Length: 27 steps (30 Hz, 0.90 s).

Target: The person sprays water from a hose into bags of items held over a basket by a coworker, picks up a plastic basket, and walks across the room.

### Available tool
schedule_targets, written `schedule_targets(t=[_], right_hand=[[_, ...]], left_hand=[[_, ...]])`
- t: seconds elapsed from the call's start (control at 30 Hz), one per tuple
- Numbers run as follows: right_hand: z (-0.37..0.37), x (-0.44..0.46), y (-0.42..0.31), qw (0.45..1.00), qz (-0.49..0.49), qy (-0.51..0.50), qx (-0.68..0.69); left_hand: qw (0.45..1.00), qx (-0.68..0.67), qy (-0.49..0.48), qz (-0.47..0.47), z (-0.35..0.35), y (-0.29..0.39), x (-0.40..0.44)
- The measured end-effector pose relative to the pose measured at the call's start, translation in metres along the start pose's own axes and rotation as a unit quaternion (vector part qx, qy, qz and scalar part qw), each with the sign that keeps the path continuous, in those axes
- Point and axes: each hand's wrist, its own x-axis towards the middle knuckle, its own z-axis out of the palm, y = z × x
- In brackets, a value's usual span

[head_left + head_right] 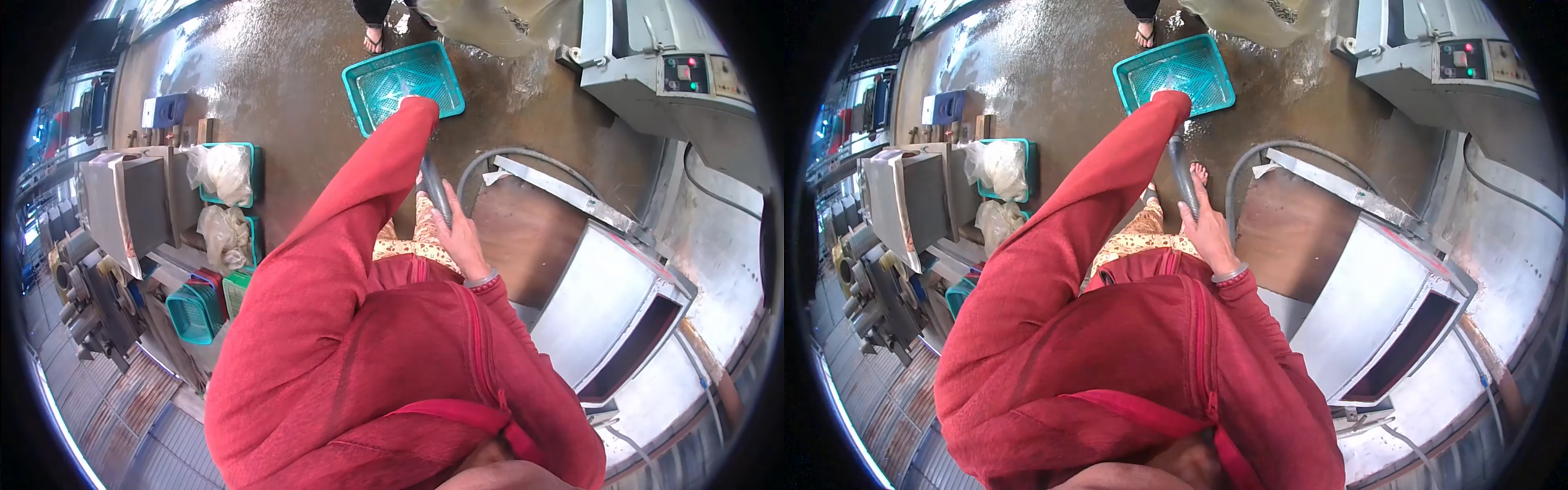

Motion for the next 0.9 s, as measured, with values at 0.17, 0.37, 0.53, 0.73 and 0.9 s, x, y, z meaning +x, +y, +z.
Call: schedule_targets(t=[0.17,0.37,0.53,0.73,0.9], right_hand=[[-0.012,0.002,0.032,0.997,0.050,0.005,-0.054],[-0.026,-0.011,0.055,0.996,-0.024,0.045,-0.079],[-0.029,-0.002,0.043,0.997,0.000,0.017,-0.069],[-0.014,0.038,0.023,0.999,-0.017,-0.018,-0.044],[0.011,0.074,0.012,0.998,-0.005,-0.053,-0.038]], left_hand=[[0.960,-0.262,0.075,-0.056,0.093,0.016,0.112],[0.852,-0.514,0.094,-0.021,0.123,-0.019,0.037],[0.906,-0.371,0.099,-0.176,0.199,-0.088,-0.020],[0.814,-0.474,-0.065,-0.328,0.258,-0.176,-0.116],[0.745,-0.465,0.046,-0.476,0.334,-0.211,-0.151]])
